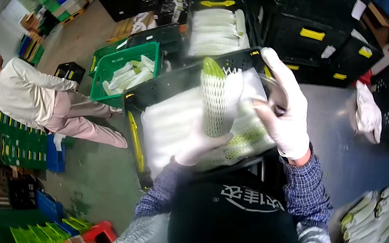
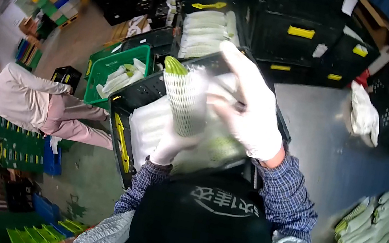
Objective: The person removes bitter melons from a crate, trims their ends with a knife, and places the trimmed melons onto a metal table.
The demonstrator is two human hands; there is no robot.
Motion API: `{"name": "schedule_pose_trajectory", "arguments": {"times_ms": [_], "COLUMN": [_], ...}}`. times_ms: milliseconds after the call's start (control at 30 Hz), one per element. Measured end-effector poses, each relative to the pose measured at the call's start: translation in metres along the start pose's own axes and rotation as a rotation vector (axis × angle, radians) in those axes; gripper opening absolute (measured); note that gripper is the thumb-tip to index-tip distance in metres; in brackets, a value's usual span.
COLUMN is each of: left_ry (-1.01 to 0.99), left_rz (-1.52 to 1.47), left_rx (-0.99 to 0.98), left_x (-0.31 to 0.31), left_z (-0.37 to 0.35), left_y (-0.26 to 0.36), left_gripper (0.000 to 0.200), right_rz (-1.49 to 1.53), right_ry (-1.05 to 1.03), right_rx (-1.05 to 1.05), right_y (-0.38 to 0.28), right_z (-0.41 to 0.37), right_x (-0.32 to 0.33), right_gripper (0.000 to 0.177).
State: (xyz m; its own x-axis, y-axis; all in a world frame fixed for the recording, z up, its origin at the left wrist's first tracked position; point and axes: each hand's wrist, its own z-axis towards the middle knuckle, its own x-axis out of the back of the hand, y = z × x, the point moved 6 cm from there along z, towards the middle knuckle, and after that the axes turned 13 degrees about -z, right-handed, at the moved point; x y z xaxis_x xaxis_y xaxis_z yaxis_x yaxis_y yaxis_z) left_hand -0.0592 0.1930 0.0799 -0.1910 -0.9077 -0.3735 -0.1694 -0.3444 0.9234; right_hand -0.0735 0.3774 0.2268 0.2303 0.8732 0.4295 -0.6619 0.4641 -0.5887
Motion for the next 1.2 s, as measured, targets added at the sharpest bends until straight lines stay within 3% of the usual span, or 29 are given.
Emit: {"name": "schedule_pose_trajectory", "arguments": {"times_ms": [67, 167, 233, 300, 367, 467, 500, 600, 700, 733, 867, 900, 933, 1000, 1100, 1200], "left_ry": [-0.027, -0.067, -0.083, -0.014, -0.012, 0.113, 0.130, 0.143, 0.149, 0.152, 0.129, 0.113, 0.194, 0.167, 0.209, 0.300], "left_rz": [0.030, 0.266, 0.424, 0.057, 0.548, 0.437, 0.430, 0.416, 0.414, 0.410, 0.444, 0.301, -0.420, -0.592, -0.447, -0.111], "left_rx": [-0.080, -0.234, -0.227, -0.103, -0.251, -0.389, -0.398, -0.403, -0.393, -0.392, -0.402, -0.327, -0.242, -0.076, -0.188, -0.350], "left_x": [-0.003, -0.002, 0.002, 0.013, 0.003, 0.017, 0.018, 0.021, 0.026, 0.027, 0.046, 0.061, 0.100, 0.048, 0.081, 0.063], "left_z": [0.003, 0.004, 0.002, 0.000, -0.002, -0.009, -0.010, -0.020, -0.025, -0.028, -0.034, -0.032, -0.036, -0.036, -0.029, -0.044], "left_y": [-0.005, -0.001, 0.002, -0.004, 0.010, 0.002, 0.002, 0.002, 0.000, -0.002, -0.021, -0.040, -0.092, -0.047, -0.075, -0.023], "left_gripper": [0.061, 0.061, 0.067, 0.055, 0.052, 0.050, 0.050, 0.049, 0.049, 0.049, 0.048, 0.048, 0.049, 0.044, 0.042, 0.045], "right_rz": [-0.206, -0.293, -0.411, -0.570, -0.661, -0.544, -0.529, -0.450, -0.345, -0.274, -0.446, -0.413, -0.390, -0.363, -0.350, -0.355], "right_ry": [-0.012, -0.173, -0.129, -0.141, -0.218, -0.257, -0.195, -0.362, -0.455, -0.401, -0.592, -0.603, -0.622, -0.633, -0.557, -0.521], "right_rx": [0.141, 0.074, 0.096, 0.045, -0.016, 0.276, 0.327, 0.326, 0.272, 0.257, 0.221, 0.224, 0.207, 0.222, 0.273, 0.273], "right_y": [-0.027, -0.032, -0.033, -0.032, -0.025, -0.050, -0.053, -0.049, -0.042, -0.043, -0.061, -0.061, -0.060, -0.056, -0.059, -0.061], "right_z": [0.005, 0.003, -0.006, -0.017, -0.028, -0.044, -0.052, -0.076, -0.087, -0.089, -0.086, -0.086, -0.086, -0.083, -0.083, -0.086], "right_x": [-0.002, -0.024, -0.031, -0.037, -0.042, -0.059, -0.070, -0.095, -0.100, -0.099, -0.103, -0.107, -0.112, -0.109, -0.108, -0.110], "right_gripper": [0.084, 0.092, 0.082, 0.071, 0.060, 0.049, 0.035, 0.025, 0.022, 0.022, 0.038, 0.039, 0.039, 0.038, 0.037, 0.031]}}
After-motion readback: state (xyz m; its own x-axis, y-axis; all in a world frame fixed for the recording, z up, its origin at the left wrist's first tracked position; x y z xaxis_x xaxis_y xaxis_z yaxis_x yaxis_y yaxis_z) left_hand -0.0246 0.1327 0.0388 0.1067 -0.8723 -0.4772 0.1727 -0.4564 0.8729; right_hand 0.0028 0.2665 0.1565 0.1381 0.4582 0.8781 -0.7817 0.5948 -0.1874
